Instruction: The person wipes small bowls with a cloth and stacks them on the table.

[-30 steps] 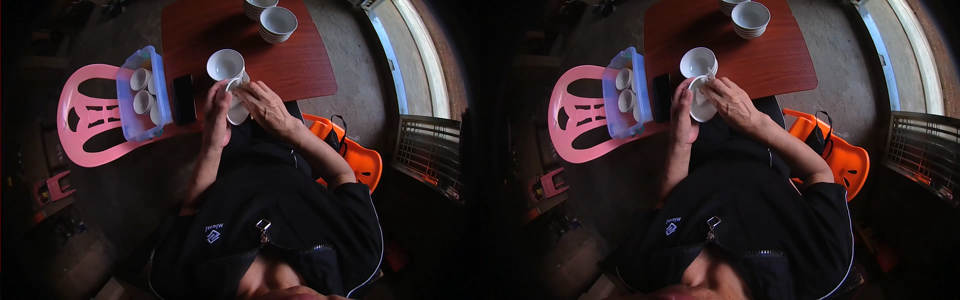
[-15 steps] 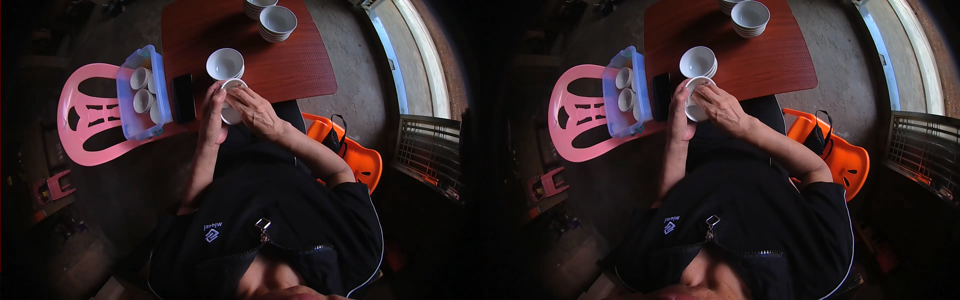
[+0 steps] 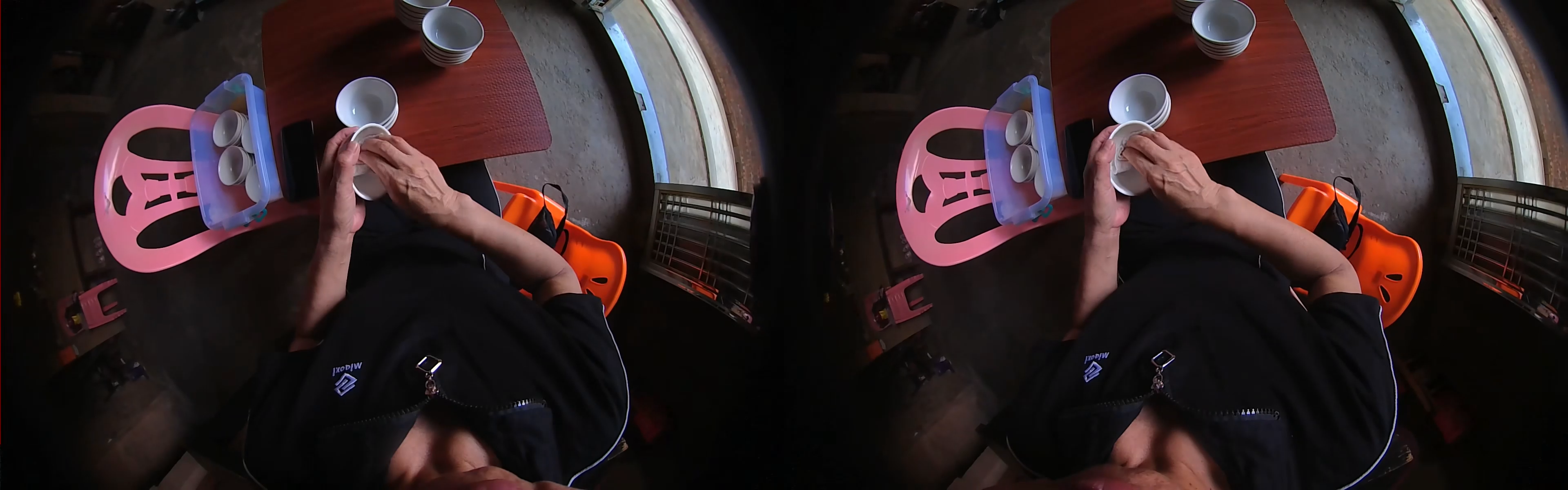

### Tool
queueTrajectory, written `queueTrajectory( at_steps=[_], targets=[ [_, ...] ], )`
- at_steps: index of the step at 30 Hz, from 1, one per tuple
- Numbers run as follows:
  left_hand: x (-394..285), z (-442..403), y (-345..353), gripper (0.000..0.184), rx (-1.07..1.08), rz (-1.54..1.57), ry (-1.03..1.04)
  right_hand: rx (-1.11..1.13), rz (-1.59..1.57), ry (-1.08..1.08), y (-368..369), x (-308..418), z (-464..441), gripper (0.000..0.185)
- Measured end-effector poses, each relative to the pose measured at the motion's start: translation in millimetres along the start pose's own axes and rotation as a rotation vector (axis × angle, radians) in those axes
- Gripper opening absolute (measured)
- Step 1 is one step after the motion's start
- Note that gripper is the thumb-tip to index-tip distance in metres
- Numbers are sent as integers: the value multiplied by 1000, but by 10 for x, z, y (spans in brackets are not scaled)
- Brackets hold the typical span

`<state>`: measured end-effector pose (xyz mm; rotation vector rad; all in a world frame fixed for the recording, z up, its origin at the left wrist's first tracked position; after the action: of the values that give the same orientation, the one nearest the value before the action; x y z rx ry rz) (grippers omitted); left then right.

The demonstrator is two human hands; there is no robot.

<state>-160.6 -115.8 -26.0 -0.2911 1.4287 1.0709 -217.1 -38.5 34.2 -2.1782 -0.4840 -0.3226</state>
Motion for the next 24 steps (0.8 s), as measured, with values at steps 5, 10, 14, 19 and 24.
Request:
queueTrajectory(
  at_steps=[5,10,14,19,24],
  targets=[
    [-218,19,21,42,-10,-250,213,221,-1368,780,334,-166,178,35],
    [-205,-19,42,40,65,-93,28,113,-278,-33,53,27,120,41],
    [-86,25,90,39,88,-89,-55,184,-31,-74,-83,-52,195,40],
    [-93,15,101,40,72,-100,6,252,-657,259,6,-40,301,45],
    [-108,3,87,41,55,-53,-68,162,-235,-103,-115,29,305,44]
  ],
)
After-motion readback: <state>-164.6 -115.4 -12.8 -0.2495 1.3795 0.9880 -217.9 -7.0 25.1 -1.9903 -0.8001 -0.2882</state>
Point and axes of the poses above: each hand's wrist, its own z-axis away from the middle knuckle, its own y-axis out of the palm, x = y × z, the point moved 9 cm from there along -z, towards the middle knuckle
